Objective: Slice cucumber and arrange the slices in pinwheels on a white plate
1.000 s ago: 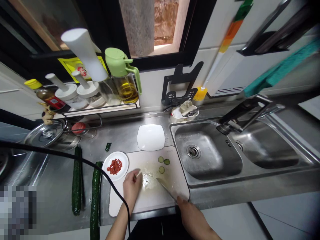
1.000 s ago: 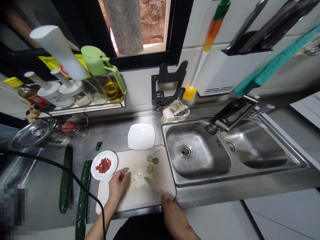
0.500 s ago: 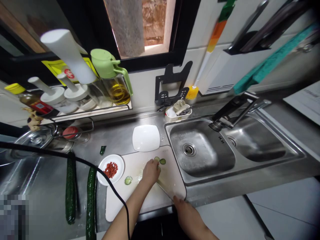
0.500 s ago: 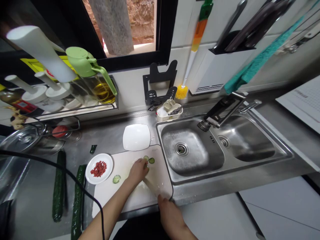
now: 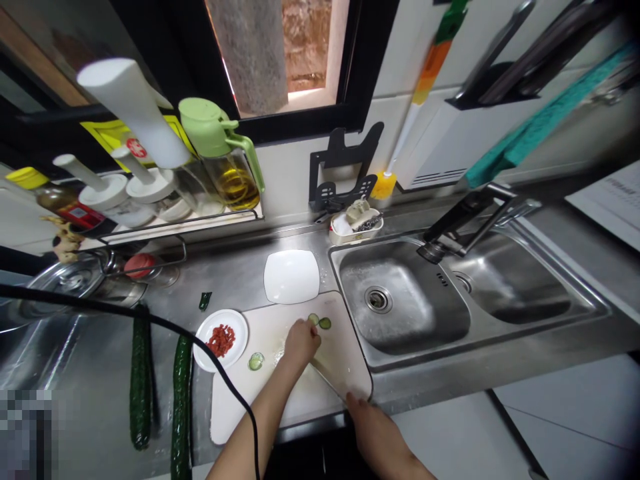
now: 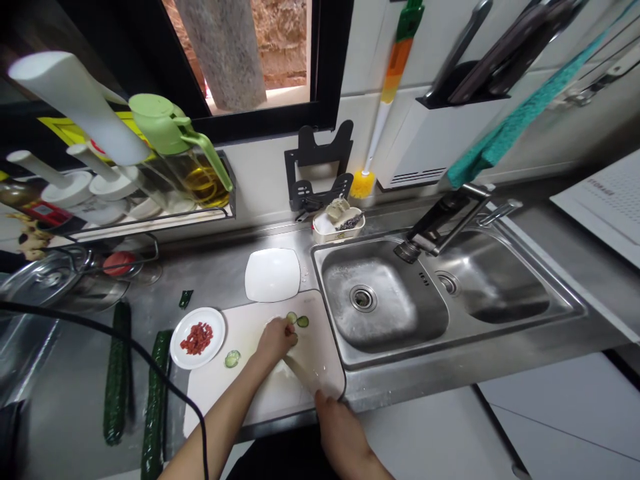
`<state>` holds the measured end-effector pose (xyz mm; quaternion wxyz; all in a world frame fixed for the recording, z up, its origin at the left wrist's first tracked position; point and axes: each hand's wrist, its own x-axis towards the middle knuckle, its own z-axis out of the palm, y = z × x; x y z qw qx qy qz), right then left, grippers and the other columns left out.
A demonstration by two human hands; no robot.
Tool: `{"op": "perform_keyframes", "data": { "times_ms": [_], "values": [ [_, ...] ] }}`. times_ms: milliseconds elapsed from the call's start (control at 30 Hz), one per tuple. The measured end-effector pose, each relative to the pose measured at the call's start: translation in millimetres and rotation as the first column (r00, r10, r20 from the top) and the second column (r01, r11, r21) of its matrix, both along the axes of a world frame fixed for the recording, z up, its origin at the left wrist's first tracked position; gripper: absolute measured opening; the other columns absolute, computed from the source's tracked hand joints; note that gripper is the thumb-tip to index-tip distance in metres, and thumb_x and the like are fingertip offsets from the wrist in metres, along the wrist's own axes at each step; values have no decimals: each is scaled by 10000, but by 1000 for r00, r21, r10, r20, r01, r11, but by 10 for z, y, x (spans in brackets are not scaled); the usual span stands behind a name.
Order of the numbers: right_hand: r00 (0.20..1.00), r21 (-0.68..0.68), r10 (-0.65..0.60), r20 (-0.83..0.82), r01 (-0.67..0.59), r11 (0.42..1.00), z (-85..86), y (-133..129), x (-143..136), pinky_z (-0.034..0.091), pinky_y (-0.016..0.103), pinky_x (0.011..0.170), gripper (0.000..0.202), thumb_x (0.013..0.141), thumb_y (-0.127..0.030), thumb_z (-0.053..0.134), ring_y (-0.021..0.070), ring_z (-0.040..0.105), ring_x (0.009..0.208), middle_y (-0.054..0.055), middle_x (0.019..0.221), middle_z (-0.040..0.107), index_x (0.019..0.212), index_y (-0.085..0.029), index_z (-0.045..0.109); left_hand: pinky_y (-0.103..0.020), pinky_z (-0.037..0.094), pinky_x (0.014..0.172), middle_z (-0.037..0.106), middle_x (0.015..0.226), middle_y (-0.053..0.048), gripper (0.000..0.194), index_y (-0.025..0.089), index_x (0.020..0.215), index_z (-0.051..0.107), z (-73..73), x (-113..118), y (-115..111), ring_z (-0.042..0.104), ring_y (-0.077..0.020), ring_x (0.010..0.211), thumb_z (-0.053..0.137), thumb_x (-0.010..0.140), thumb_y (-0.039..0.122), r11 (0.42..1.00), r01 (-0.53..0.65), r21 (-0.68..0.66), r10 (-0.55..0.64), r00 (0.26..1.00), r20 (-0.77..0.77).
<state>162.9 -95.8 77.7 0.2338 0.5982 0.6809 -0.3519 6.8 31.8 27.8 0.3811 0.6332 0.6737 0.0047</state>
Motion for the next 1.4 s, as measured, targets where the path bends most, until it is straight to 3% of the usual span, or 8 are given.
{"op": "perform_keyframes", "data": {
  "times_ms": [167, 333, 733, 900, 1133, 1400],
  "values": [
    [1000, 3, -16, -5, 16, 1000, 36, 13, -12, 509, 322, 768, 621, 778, 94, 251, 248, 662, 947, 166, 1097, 669, 1310, -100, 504, -256, 420, 735, 660, 928, -69, 202, 189, 909, 646, -15, -2, -1, 606, -180, 852, 551, 735, 149, 1000, 2, 0, -2, 1000, -2],
    [1000, -1, -17, 9, 17, 1000, 65, 18, -16, 510, 328, 750, 620, 774, 99, 243, 255, 666, 930, 159, 1075, 676, 1294, -103, 515, -256, 417, 701, 675, 837, -52, 139, 192, 831, 649, -51, 11, -1, 610, -177, 798, 565, 724, 162, 1000, -10, -17, 10, 1000, 11],
    [1000, 36, -26, 1, 26, 999, -30, -23, 15, 483, 271, 706, 588, 785, 86, 287, 233, 671, 901, 153, 1039, 685, 1277, -129, 526, -233, 410, 665, 673, 792, -42, 91, 182, 722, 675, -58, -39, -13, 602, -157, 745, 605, 678, 144, 999, -36, 28, 33, 993, 117],
    [1000, 38, -14, -5, 14, 999, -5, -2, 22, 480, 264, 680, 597, 774, 95, 269, 231, 676, 883, 148, 1022, 687, 1254, -130, 544, -208, 404, 647, 673, 716, 8, 157, 197, 763, 677, -43, -197, -113, 593, -121, 684, 563, 702, 107, 993, -111, 39, 103, 979, 173],
    [1000, 5, -5, -21, 5, 1000, 58, 49, 47, 458, 283, 677, 559, 781, 80, 274, 239, 667, 895, 138, 1020, 683, 1220, -133, 547, -208, 394, 626, 646, 656, 19, 128, 184, 696, 670, -163, -516, -406, 576, -117, 644, 546, 726, 190, 938, -344, 49, 319, 908, 272],
    [999, 37, 16, -47, -14, 999, 69, 95, -26, 433, 254, 676, 495, 797, 58, 292, 215, 660, 886, 126, 973, 689, 1168, -137, 556, -211, 355, 578, 598, 586, 23, 142, 173, 671, 629, -191, -596, -590, 539, -114, 579, 514, 739, 222, 911, -409, 54, 390, 897, 209]
  ]
}}
